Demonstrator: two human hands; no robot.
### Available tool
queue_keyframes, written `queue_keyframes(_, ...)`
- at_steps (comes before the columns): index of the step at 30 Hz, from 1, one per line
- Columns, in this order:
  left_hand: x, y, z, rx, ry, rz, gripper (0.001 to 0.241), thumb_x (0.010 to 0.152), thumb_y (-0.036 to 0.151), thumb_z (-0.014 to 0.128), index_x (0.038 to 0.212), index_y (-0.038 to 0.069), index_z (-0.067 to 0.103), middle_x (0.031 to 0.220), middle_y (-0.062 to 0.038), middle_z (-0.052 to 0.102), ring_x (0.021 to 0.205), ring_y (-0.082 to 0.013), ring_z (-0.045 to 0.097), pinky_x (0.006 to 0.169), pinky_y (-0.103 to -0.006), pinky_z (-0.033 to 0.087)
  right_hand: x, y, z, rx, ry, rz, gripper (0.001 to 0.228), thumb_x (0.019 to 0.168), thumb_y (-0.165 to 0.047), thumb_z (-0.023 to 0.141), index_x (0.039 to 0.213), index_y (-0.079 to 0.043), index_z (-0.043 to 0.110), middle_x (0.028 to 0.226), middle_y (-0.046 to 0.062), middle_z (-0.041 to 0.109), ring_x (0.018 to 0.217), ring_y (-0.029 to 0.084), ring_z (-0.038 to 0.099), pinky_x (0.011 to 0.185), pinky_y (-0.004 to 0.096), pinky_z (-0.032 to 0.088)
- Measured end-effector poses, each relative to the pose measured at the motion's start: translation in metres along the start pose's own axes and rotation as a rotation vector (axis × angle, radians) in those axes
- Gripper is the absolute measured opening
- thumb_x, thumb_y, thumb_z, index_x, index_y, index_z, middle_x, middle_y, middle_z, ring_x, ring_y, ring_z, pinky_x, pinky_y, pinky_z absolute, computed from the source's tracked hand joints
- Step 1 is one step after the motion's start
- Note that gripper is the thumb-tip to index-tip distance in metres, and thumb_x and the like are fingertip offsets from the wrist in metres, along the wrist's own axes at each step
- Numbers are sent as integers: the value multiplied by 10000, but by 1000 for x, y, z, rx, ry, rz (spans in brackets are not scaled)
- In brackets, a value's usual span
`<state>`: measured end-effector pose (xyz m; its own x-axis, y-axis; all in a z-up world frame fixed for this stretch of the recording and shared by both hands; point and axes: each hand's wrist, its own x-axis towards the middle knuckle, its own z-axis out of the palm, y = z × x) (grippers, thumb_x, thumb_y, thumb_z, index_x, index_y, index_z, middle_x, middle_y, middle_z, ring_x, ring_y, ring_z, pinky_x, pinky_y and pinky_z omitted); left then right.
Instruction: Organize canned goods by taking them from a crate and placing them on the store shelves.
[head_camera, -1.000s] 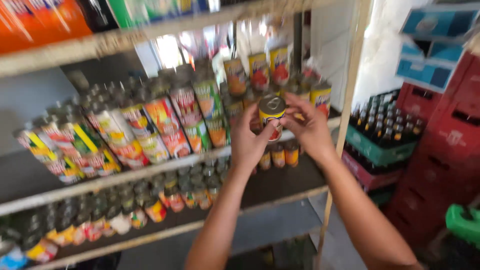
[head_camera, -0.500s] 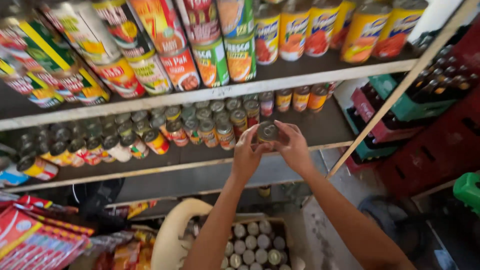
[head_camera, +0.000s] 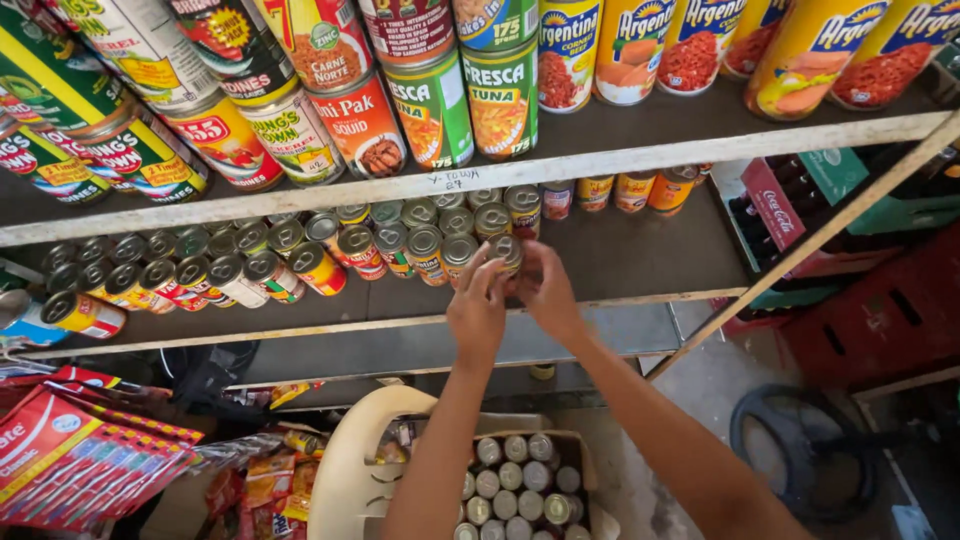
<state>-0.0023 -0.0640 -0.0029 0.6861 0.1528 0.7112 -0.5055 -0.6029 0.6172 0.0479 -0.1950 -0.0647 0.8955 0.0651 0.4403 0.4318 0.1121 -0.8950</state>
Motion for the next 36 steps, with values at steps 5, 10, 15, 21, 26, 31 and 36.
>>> queue_keyframes(5,4,-2,-1,163,25,97,252,907,44,710,1146,124,698,1240,-50,701,1106,-314,687,922,-419,562,4,1,11,-182,69,29,437,866,38,728,1247,-14,520,1121,93,651,997,169,700,837,322,593)
queue_keyframes(10,10,-3,-3,122,-35,54,231,956,13,651,1161,114,684,1259,-60,694,1130,-315,689,908,-412,568,9,-3,17,-265,112,-21,399,856,28,746,1196,-12,542,1063,98,670,941,177,709,812,330,592)
queue_keyframes(15,13,17,-6,173,-6,55,237,932,49,665,1161,107,680,1271,-76,698,1098,-308,695,862,-402,585,3,-10,7,-251,122,1,455,829,12,763,1223,-12,536,1081,91,627,960,185,675,807,325,590)
queue_keyframes(21,38,77,-2,-94,-97,253,341,960,95,664,1293,31,639,1277,-156,681,1173,-370,668,986,-439,547,-5,-83,-39,-181,184,-59,359,936,-3,701,1272,-39,582,1142,49,663,1056,149,666,887,305,583)
queue_keyframes(26,65,149,12,-324,-187,293,345,982,131,696,1307,27,650,1259,-175,697,1166,-354,684,996,-415,544,-2,-170,-86,-81,143,-205,303,995,9,614,1290,-37,565,1178,35,646,1101,137,648,944,297,554)
queue_keyframes(31,97,218,35,-538,-267,326,333,983,124,672,1300,27,645,1255,-170,700,1150,-303,702,969,-377,573,13,-236,-133,-111,172,-320,316,1003,22,583,1311,-40,548,1186,29,638,1116,137,641,963,292,546)
queue_keyframes(36,137,279,45,-705,-203,483,343,1004,113,627,1337,30,610,1318,-176,673,1204,-320,685,998,-382,569,45,-302,-163,-393,310,-508,333,975,31,595,1301,-31,574,1158,77,632,1071,166,665,904,307,576)
